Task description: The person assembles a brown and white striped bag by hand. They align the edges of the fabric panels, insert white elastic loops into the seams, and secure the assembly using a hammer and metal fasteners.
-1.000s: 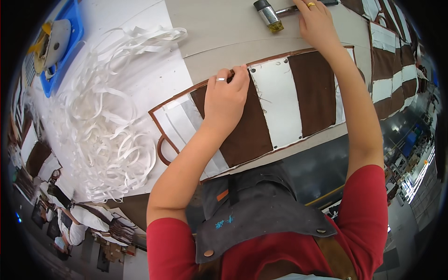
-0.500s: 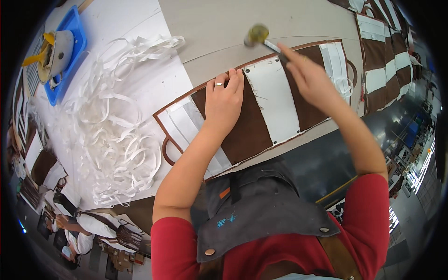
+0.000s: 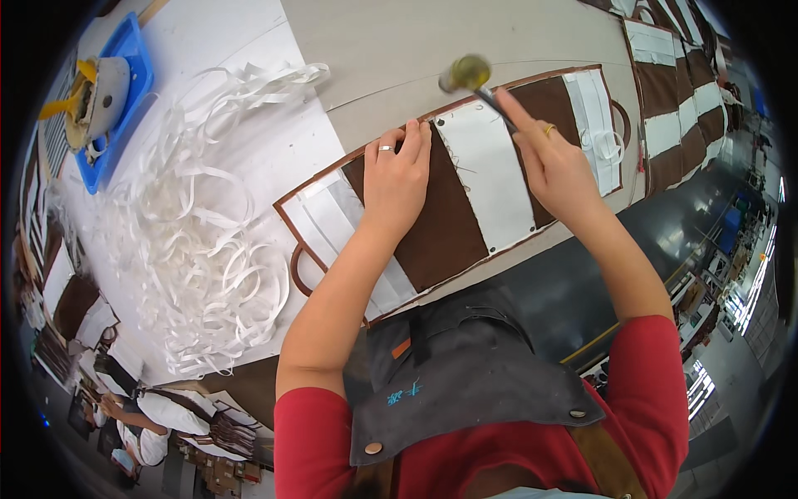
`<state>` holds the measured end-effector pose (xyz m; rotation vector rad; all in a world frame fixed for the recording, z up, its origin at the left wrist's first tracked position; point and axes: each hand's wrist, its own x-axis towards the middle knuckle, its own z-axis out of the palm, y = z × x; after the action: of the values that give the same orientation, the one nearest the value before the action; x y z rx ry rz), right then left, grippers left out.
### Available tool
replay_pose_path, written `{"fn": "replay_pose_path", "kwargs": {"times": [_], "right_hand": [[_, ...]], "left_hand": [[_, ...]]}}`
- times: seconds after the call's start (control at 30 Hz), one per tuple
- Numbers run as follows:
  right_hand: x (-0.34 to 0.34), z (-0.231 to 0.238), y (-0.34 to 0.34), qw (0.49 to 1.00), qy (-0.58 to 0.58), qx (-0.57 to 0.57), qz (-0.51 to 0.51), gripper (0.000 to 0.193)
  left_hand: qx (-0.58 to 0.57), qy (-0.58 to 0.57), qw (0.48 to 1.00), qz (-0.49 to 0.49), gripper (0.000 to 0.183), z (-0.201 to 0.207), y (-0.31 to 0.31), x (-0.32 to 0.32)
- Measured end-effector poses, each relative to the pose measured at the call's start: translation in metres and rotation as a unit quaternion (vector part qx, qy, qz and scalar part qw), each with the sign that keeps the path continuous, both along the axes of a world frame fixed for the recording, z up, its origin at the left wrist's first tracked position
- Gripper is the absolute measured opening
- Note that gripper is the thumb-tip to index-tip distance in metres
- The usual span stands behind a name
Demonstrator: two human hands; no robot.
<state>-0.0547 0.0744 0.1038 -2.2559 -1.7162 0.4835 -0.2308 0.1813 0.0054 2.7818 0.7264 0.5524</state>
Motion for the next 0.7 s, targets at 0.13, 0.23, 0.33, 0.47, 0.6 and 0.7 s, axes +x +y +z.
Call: {"fn": "replay_pose_path", "kwargs": {"times": [0.13, 0.23, 0.33, 0.47, 0.6, 0.7], "right_hand": [[-0.01, -0.016, 0.004, 0.997, 0.043, 0.07, -0.012, 0.057], [-0.013, -0.031, -0.009, 0.999, 0.037, 0.017, -0.027, 0.057], [-0.018, -0.037, -0.022, 0.998, 0.03, -0.023, -0.04, 0.057], [-0.02, -0.039, -0.025, 0.999, 0.009, -0.034, -0.039, 0.057], [-0.015, -0.028, -0.016, 0.999, 0.006, -0.025, -0.032, 0.058], [-0.012, -0.015, 0.001, 0.998, 0.023, 0.041, -0.043, 0.059]], "left_hand": [[-0.023, -0.002, 1.0, 0.0, 0.032, 0.002, 0.001, 0.0], [-0.106, -0.054, 0.993, 0.025, 0.032, 0.005, 0.001, 0.001], [-0.154, -0.071, 0.983, 0.064, 0.032, 0.012, 0.001, 0.005], [-0.134, -0.004, 0.991, 0.023, 0.036, 0.014, 0.005, 0.006], [-0.028, 0.047, 0.998, -0.031, 0.035, 0.013, 0.007, 0.006], [0.014, 0.056, 0.998, -0.038, 0.033, 0.014, 0.007, 0.007]]}}
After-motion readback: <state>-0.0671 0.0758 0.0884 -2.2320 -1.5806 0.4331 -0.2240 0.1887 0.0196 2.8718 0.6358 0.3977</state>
